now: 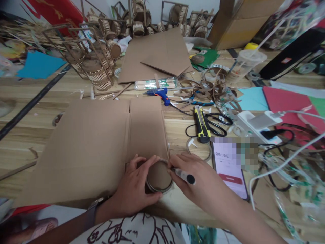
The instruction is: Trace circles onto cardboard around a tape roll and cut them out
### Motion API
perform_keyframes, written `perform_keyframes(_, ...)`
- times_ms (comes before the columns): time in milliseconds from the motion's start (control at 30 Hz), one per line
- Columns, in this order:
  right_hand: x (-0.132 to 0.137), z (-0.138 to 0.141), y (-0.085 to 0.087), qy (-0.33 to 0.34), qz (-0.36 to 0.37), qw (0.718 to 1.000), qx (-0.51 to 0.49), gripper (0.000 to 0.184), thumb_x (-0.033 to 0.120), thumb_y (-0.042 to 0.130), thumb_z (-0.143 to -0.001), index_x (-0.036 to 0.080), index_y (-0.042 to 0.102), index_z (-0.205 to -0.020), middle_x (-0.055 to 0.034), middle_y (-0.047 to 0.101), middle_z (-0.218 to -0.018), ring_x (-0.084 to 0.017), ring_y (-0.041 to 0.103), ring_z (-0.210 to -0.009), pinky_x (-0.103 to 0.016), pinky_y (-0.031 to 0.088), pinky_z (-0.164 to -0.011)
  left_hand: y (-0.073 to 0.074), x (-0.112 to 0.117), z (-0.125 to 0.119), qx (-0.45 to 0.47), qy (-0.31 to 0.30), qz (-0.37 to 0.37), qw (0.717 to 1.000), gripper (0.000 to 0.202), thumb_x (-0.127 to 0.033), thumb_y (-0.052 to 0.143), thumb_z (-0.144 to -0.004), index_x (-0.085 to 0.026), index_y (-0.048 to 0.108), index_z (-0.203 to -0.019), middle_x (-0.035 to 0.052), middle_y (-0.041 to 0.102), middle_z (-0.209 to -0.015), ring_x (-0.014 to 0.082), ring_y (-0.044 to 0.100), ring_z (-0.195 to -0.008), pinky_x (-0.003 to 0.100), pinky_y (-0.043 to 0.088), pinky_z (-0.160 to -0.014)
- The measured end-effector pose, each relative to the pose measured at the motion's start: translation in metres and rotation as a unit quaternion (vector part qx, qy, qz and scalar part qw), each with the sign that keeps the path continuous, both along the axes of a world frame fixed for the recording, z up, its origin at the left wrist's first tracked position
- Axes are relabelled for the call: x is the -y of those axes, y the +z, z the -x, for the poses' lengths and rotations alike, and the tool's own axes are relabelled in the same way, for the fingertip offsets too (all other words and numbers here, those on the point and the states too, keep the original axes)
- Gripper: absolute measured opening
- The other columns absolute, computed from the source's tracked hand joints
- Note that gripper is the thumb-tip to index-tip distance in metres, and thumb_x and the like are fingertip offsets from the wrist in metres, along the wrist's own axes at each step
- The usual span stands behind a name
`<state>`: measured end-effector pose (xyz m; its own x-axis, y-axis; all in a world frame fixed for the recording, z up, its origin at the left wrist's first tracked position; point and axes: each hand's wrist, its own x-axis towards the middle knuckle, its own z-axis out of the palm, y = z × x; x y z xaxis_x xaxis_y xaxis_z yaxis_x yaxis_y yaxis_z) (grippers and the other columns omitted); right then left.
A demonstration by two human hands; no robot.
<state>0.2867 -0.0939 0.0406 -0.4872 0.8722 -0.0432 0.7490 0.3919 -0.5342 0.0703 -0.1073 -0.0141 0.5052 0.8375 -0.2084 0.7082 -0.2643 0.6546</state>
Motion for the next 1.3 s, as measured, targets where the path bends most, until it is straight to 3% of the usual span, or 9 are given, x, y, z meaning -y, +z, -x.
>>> perform_keyframes(300, 0.008, -0.008, -0.006, -0.007, 0.034, 0.999, -0.039, 0.014, 0.021, 0.05, -0.102, 0.024, 0.062, -0.095, -0.0013, 0.067, -0.087, -0.019, 0.067, -0.081, -0.033, 0.051, -0.072, 0.004, 0.0, 0.0, -0.008, -0.004, 0.009, 1.0, 0.09, -0.036, 0.081, -0.072, -0.013, 0.044, -0.151, 0.0105, 0.057, -0.151, 0.0421, 0.042, -0.135, 0.067, 0.027, -0.12)
perform_keyframes(500, 0.017, -0.009, -0.008, -0.007, -0.031, 0.998, -0.051, 0.014, 0.017, 0.051, -0.101, 0.025, 0.063, -0.099, -0.0019, 0.072, -0.087, -0.019, 0.071, -0.083, -0.03, 0.056, -0.071, 0.003, 0.0, 0.0, -0.007, -0.003, 0.011, 1.0, 0.092, -0.037, 0.082, -0.072, -0.016, 0.042, -0.152, 0.0103, 0.061, -0.147, 0.0418, 0.043, -0.135, 0.067, 0.025, -0.121)
perform_keyframes(800, 0.037, -0.01, -0.032, 0.019, -0.087, 0.996, 0.026, 0.018, 0.009, 0.049, -0.099, 0.022, 0.06, -0.105, -0.005, 0.07, -0.091, -0.024, 0.068, -0.086, -0.038, 0.055, -0.077, 0.001, 0.001, 0.0, 0.007, -0.006, -0.001, 1.0, 0.092, -0.039, 0.082, -0.074, -0.015, 0.042, -0.153, 0.0098, 0.059, -0.149, 0.0406, 0.042, -0.134, 0.065, 0.025, -0.122)
perform_keyframes(900, 0.046, -0.006, -0.027, 0.01, -0.088, 0.994, 0.056, 0.02, 0.009, 0.044, -0.099, 0.021, 0.06, -0.1, -0.0068, 0.07, -0.089, -0.026, 0.068, -0.083, -0.042, 0.056, -0.076, 0.003, 0.0, 0.0, 0.008, -0.004, 0.015, 1.0, 0.092, -0.041, 0.082, -0.073, -0.015, 0.043, -0.152, 0.0096, 0.059, -0.149, 0.0415, 0.041, -0.135, 0.065, 0.025, -0.122)
perform_keyframes(1033, 0.048, 0.0, -0.004, 0.004, -0.011, 0.999, 0.038, 0.016, 0.018, 0.047, -0.102, 0.026, 0.058, -0.093, -0.0021, 0.069, -0.082, -0.022, 0.071, -0.076, -0.033, 0.058, -0.067, 0.004, 0.0, 0.0, 0.018, -0.003, 0.017, 1.0, 0.091, -0.04, 0.082, -0.074, -0.014, 0.043, -0.152, 0.0089, 0.06, -0.148, 0.0408, 0.04, -0.136, 0.063, 0.024, -0.123)
perform_keyframes(1133, 0.042, 0.003, 0.007, -0.033, -0.003, 0.999, 0.002, 0.01, 0.023, 0.05, -0.101, 0.027, 0.057, -0.095, -0.0006, 0.07, -0.083, -0.02, 0.072, -0.074, -0.03, 0.058, -0.066, 0.003, 0.0, 0.0, 0.02, 0.001, 0.01, 1.0, 0.09, -0.038, 0.081, -0.074, -0.016, 0.043, -0.152, 0.0087, 0.061, -0.146, 0.04, 0.042, -0.136, 0.062, 0.025, -0.123)
perform_keyframes(1300, 0.034, 0.001, -0.002, -0.04, 0.008, 0.999, 0.001, 0.011, 0.022, 0.05, -0.098, 0.026, 0.058, -0.093, -0.0019, 0.071, -0.081, -0.02, 0.071, -0.069, -0.029, 0.056, -0.057, 0.0, 0.001, 0.0, 0.02, -0.003, -0.012, 1.0, 0.09, -0.04, 0.082, -0.074, -0.017, 0.043, -0.151, 0.0087, 0.061, -0.146, 0.0398, 0.044, -0.134, 0.062, 0.026, -0.122)
